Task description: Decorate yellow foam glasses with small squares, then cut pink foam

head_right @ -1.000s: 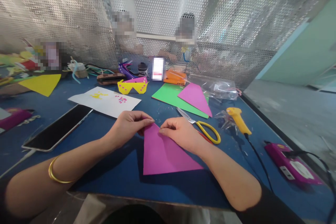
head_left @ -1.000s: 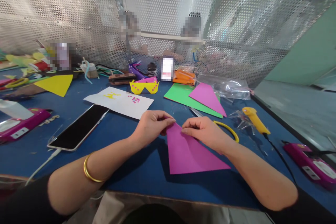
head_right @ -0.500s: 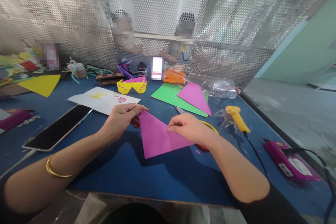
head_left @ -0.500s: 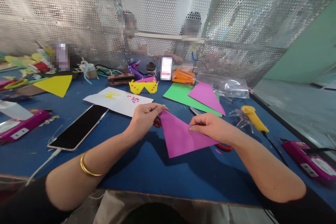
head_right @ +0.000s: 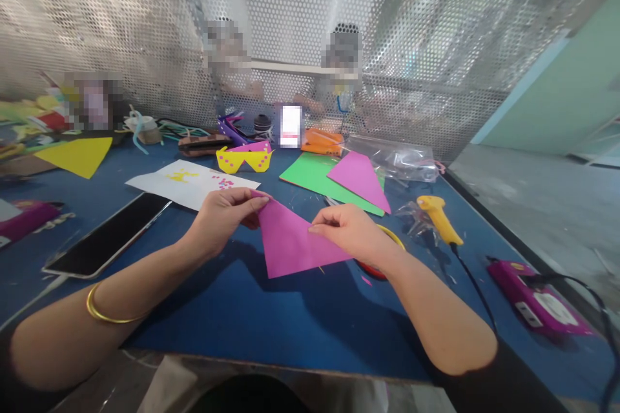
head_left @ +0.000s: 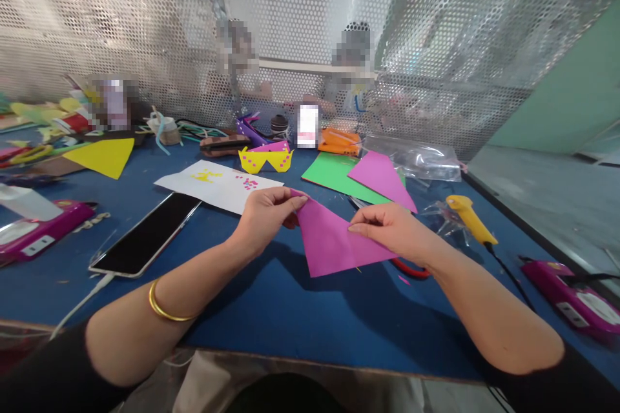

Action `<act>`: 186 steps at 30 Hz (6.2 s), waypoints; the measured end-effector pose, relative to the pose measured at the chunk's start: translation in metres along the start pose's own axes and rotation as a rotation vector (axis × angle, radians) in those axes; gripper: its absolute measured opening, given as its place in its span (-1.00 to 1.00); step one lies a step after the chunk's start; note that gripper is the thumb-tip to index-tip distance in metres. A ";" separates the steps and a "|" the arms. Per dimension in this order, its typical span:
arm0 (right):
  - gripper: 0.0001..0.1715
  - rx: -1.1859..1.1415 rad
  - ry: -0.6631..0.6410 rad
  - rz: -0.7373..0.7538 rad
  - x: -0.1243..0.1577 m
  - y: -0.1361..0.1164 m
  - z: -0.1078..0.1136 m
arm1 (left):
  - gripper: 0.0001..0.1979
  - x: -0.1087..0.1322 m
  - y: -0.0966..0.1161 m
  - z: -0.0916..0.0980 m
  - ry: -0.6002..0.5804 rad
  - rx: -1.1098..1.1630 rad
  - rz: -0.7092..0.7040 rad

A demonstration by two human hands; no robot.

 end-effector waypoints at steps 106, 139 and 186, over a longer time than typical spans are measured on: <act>-0.53 -0.527 -0.163 0.012 0.012 -0.028 -0.024 | -0.87 0.001 -0.003 0.000 -0.050 0.361 0.323; -0.59 -0.507 0.133 0.083 -0.001 -0.017 -0.025 | -0.75 0.000 -0.010 0.001 -0.046 0.388 0.300; -0.65 -0.574 0.464 -0.064 0.000 -0.020 -0.029 | -0.74 0.023 -0.019 -0.024 -0.150 0.414 0.236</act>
Point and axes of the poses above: each hand's wrist, its own x-axis away from the middle knuckle, its own z-axis out of the back of the hand, y = z × x, the point moved 1 cm from there along -x, towards the middle knuckle, and after that the axes turned 12 degrees about x, right-handed, at the moved point
